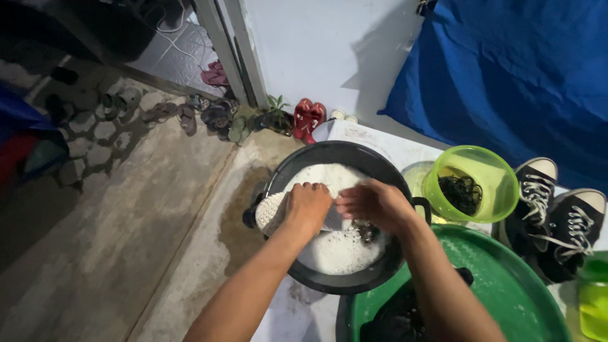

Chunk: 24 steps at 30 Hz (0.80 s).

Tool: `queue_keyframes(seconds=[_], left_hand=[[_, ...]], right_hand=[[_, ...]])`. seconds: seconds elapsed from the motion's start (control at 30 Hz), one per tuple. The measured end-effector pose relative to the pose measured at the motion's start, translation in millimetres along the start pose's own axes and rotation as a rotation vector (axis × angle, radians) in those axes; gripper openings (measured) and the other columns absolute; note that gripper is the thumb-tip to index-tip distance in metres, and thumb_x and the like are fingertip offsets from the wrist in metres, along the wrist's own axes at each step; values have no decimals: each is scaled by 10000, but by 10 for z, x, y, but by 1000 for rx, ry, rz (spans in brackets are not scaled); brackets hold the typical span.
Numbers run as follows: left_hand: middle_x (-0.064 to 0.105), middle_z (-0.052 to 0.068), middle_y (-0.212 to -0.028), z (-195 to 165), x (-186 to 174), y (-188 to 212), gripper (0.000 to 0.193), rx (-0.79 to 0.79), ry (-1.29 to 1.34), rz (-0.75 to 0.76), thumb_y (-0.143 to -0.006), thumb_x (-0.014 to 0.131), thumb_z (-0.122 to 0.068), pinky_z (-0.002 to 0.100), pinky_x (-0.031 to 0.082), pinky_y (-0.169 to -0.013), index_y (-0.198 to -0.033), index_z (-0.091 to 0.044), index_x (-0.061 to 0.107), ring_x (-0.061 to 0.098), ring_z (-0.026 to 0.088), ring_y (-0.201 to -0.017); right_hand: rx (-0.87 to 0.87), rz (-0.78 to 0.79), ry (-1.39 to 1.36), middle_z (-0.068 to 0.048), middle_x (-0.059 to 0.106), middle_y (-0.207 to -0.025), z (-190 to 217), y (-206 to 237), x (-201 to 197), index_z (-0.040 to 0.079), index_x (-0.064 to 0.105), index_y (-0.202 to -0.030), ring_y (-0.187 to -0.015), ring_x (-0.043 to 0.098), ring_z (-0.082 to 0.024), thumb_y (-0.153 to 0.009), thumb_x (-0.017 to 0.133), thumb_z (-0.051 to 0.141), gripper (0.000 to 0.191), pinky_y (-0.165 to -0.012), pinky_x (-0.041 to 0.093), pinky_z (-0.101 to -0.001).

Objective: The person washes a pair of black sneakers by hand using a brush and soapy water in a black basin. They scrub the uppers, soles, and laces, rinse the shoes in a green basin, and place the cleaned shoes on the floor.

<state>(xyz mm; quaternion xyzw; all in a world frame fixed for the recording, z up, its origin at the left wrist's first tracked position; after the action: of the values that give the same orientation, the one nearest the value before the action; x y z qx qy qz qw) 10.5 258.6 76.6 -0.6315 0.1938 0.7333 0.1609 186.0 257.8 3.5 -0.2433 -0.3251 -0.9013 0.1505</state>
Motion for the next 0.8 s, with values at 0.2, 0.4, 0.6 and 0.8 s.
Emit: queue_keyframes(seconds=[0.2,0.4,0.6,0.8], left_hand=[[684,141,-1190,-26,-216,-39,541,0,64,88,-705,863,-205,433,503,-888,-1171,-9,672,658,297,-1101],[707,174,-1181,243,-534,54,815,-107,421,251,-564,955,-375,441,531,-956,-1231,-28,639,683,328,-1130],[750,200,-1104,565,-176,92,735,-271,927,319,-609,928,-417,385,560,-904,-1158,28,728,732,289,-1030],[765,109,-1112,541,637,209,592,-299,1671,389,-809,759,-409,307,544,-861,-1223,12,720,707,162,-976]], right_hand=[[-169,-6,238,-293,698,-1250,245,107,-166,-112,627,-1259,-1144,702,-386,-1028,380,235,485,-1050,535,-491],[-398,-234,5,-120,670,-957,289,267,-438,-41,632,-1178,-882,657,-249,-1039,406,253,396,-826,543,-401],[-332,-234,-426,-13,540,-809,-48,275,-437,71,596,-1046,-754,522,-165,-977,520,168,141,-708,434,-321],[-106,-413,-462,-103,630,-877,-400,203,-319,38,558,-987,-812,580,-236,-927,443,238,239,-831,484,-403]])
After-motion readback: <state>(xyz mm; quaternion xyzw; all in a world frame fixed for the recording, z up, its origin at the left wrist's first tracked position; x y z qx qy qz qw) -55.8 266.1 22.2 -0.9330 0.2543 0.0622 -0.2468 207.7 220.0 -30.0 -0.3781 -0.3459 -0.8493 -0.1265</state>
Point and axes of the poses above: each hand's wrist, its own y-axis away from the middle knuckle, its own x-axis out of the palm, z = x × y, the point moved 6 cm from there along -y, towards the middle knuckle
